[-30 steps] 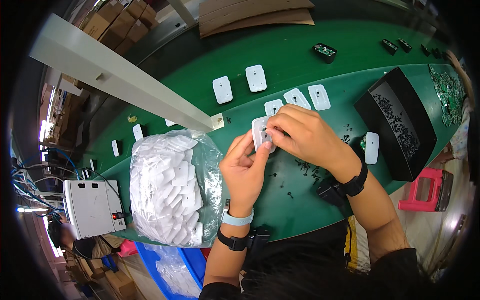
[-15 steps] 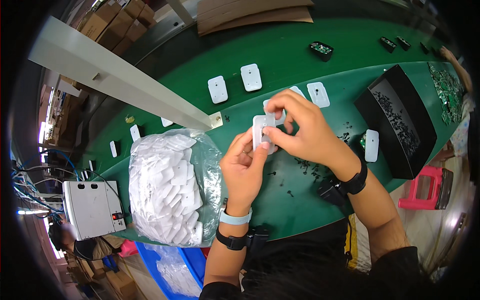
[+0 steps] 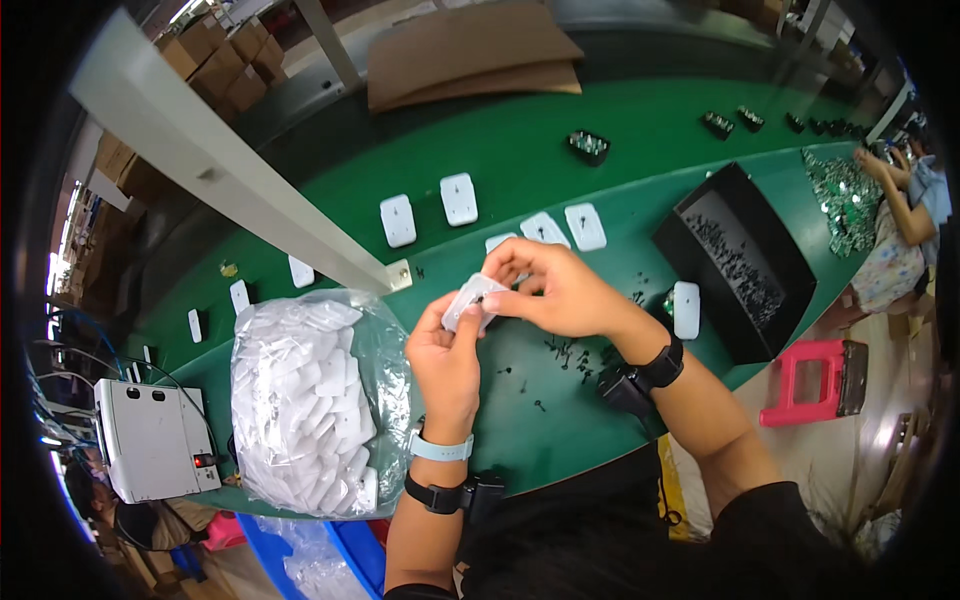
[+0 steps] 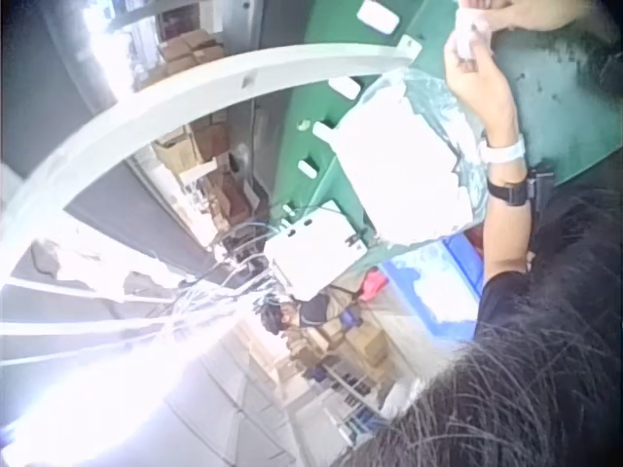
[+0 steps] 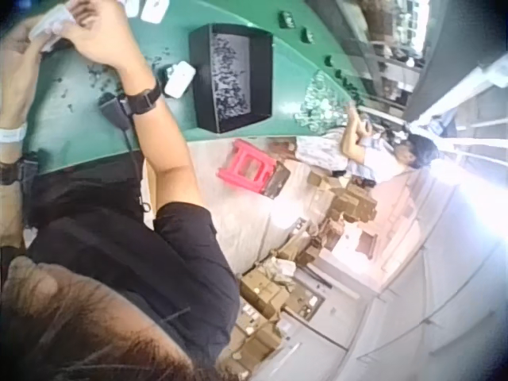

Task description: The person assembles small white electronic devices by hand on a green workbench. They pick up white plastic casings, insert small black components, and place green circuit boards inside the casings. The person then closes the casings and places the finished units on the table.

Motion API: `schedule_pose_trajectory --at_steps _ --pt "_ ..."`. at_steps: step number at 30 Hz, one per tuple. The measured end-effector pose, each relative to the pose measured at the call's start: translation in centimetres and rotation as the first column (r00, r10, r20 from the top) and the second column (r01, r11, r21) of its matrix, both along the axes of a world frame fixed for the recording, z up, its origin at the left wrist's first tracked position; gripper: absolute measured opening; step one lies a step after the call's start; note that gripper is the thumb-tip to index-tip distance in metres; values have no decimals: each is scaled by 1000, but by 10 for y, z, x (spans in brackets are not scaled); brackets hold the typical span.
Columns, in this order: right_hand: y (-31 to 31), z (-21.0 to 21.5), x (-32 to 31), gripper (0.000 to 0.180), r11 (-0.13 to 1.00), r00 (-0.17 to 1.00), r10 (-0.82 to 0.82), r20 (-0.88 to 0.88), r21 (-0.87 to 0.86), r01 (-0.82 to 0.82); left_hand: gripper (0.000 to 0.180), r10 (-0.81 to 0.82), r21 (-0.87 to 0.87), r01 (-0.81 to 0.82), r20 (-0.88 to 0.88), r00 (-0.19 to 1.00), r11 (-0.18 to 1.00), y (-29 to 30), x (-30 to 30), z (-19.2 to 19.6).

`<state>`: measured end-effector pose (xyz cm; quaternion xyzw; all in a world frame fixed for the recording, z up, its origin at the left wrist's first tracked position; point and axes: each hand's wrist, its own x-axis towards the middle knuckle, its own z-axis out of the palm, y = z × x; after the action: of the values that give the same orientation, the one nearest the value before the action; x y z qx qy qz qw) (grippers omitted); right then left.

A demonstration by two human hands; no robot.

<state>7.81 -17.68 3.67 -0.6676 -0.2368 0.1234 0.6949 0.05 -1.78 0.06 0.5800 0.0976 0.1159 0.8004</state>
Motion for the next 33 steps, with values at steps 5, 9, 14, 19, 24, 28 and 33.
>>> schedule_pose_trajectory --at_steps 5,9,14,19,24,28,33 --pt "-26 16 106 37 612 668 -286 687 -406 679 20 80 -13 -79 41 996 997 4 5 5" --pt "-59 -4 161 45 19 779 -231 583 -798 603 26 40 -139 -26 99 994 990 5 12 -4" --pt "-63 -6 165 30 410 768 -289 572 -651 639 30 -20 -303 32 42 999 952 11 14 0" --pt "-9 46 52 23 989 990 -132 49 -67 136 33 -116 -428 91 -34 993 899 20 8 3" --pt "-21 26 11 36 984 994 40 -102 180 -21 32 -179 -543 156 10 984 825 18 12 0" --pt "-22 5 2 41 984 985 92 -144 164 -68 41 -162 -612 156 45 986 775 17 13 -2" --pt "-12 -12 -1 34 997 991 2 -130 77 8 44 -147 -494 139 23 989 858 6 10 8"
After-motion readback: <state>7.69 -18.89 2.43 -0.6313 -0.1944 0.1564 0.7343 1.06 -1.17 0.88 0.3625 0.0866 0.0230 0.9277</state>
